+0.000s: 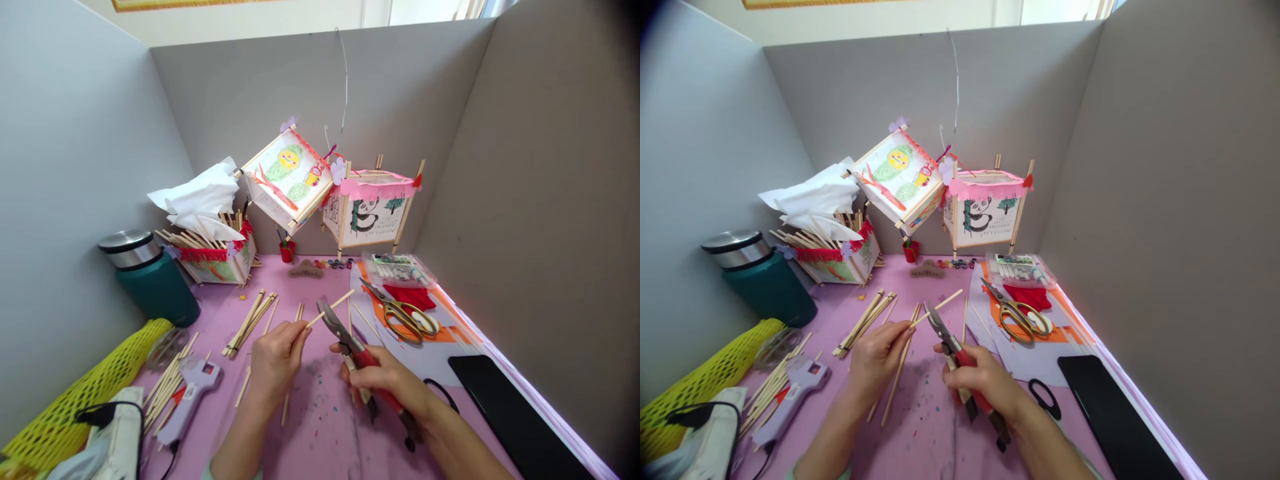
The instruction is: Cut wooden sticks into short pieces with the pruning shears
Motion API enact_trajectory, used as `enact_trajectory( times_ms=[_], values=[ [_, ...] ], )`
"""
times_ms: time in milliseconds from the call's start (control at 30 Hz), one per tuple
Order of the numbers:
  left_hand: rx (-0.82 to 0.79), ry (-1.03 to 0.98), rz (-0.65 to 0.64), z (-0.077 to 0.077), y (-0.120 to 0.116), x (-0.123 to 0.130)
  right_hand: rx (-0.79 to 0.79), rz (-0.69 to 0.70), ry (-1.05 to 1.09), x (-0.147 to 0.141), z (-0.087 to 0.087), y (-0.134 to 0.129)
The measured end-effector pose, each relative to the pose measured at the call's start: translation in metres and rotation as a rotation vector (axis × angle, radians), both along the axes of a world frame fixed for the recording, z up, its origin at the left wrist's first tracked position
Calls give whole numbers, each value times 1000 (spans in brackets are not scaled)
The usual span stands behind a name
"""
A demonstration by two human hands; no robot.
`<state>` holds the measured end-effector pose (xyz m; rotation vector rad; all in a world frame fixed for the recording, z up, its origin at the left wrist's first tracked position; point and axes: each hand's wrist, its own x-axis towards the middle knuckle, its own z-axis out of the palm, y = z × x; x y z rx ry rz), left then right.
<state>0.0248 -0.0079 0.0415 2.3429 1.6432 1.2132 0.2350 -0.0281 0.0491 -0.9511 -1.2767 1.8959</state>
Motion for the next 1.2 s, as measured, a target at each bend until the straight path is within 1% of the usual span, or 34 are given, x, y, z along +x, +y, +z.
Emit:
enact_trajectory(
  times_ms=[100, 200, 267, 333, 400, 433, 500, 533, 600, 700, 767, 833, 900, 933, 1033, 1100, 1133, 1200],
  values=[
    [15, 17, 12, 1, 0, -1, -99, 7, 109, -1, -7, 3],
    [3, 13, 11, 3, -1, -1, -168, 15, 186, -2, -10, 4],
    [-4, -68, 6, 5, -2, 0, -218, 54, 258, -4, -10, 1],
    [3, -215, 4, 8, -2, 0, -251, 90, 323, -7, -8, -7],
    [2, -354, 22, 11, -2, -1, -220, 50, 315, -9, -7, -18],
    [-15, -402, 32, 12, -2, -1, -182, -1, 286, -10, -7, -24],
    [-78, -474, 29, 12, -1, -2, -117, -108, 230, -11, -7, -33],
    [-113, -509, 12, 11, 0, -2, -118, -124, 227, -12, -7, -34],
    [-173, -556, -49, 8, 2, 0, -170, -73, 263, -14, -9, -32],
    [-243, -558, -128, 4, 2, 4, -284, 81, 372, -16, -11, -22],
    [-261, -552, -161, 4, 1, 7, -322, 151, 437, -18, -13, -18],
    [-242, -548, -179, 7, 0, 9, -343, 209, 491, -19, -13, -18],
    [-206, -575, -156, 11, -1, 7, -361, 262, 521, -19, -13, -20],
    [-190, -626, -124, 13, 0, 4, -369, 281, 522, -18, -12, -21],
    [-178, -920, -27, 15, 5, -7, -389, 329, 514, -15, -13, -21],
    [-174, -1076, -7, 13, 11, -16, -395, 322, 540, -13, -15, -16],
    [-161, -1101, 1, 12, 13, -20, -396, 307, 560, -11, -17, -13],
    [-137, -1061, 35, 8, 17, -25, -391, 254, 599, -9, -20, -6]
  ],
)
